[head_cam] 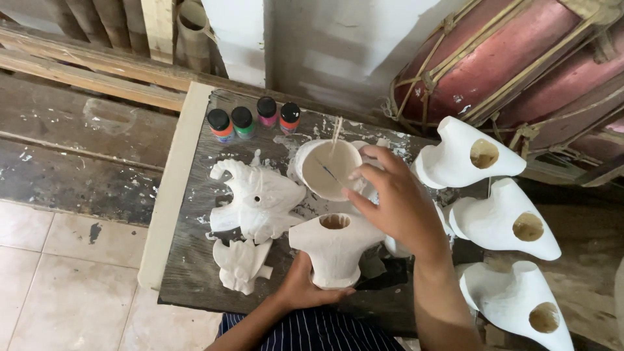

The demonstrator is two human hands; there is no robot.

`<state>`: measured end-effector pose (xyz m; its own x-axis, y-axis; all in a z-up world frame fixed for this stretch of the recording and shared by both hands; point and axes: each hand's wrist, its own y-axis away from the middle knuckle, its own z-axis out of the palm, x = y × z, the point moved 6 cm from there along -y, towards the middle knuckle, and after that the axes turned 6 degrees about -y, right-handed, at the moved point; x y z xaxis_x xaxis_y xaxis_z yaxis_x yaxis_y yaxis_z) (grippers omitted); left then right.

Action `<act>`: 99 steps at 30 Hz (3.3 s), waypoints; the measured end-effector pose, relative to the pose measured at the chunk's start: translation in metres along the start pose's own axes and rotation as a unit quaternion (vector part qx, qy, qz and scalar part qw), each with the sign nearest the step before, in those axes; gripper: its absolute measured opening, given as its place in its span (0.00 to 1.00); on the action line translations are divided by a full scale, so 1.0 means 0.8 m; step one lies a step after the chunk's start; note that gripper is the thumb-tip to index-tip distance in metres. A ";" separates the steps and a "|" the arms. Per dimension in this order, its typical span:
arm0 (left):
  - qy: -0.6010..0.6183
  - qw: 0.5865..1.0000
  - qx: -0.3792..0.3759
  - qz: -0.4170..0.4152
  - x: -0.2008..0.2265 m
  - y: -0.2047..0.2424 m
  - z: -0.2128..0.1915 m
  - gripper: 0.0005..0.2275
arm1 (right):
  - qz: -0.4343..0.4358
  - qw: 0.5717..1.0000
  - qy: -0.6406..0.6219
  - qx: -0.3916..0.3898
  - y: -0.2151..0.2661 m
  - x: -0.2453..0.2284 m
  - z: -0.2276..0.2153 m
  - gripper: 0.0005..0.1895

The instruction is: Applying a white liquid to the edges of ceramic pieces using a small brush

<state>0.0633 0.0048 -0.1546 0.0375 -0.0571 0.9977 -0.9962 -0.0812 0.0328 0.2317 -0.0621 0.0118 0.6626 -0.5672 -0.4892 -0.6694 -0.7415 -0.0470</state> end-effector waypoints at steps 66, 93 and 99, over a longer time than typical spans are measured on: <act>0.039 0.999 -0.013 0.012 0.029 -0.010 -0.016 0.48 | -0.032 0.875 -0.302 0.376 0.188 0.019 0.014 0.11; 0.035 0.999 -0.012 0.013 0.024 -0.008 -0.011 0.50 | -0.038 0.861 -0.383 0.333 0.194 0.029 0.037 0.10; 0.032 0.999 -0.013 0.014 0.013 -0.003 -0.008 0.52 | -0.045 0.823 -0.396 0.404 0.200 0.049 0.038 0.11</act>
<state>0.0660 0.0106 -0.1444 0.0060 0.0047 1.0000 -0.9985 -0.0549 0.0063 0.1407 -0.1921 -0.0413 0.5087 0.1262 -0.8517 -0.8470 -0.1043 -0.5213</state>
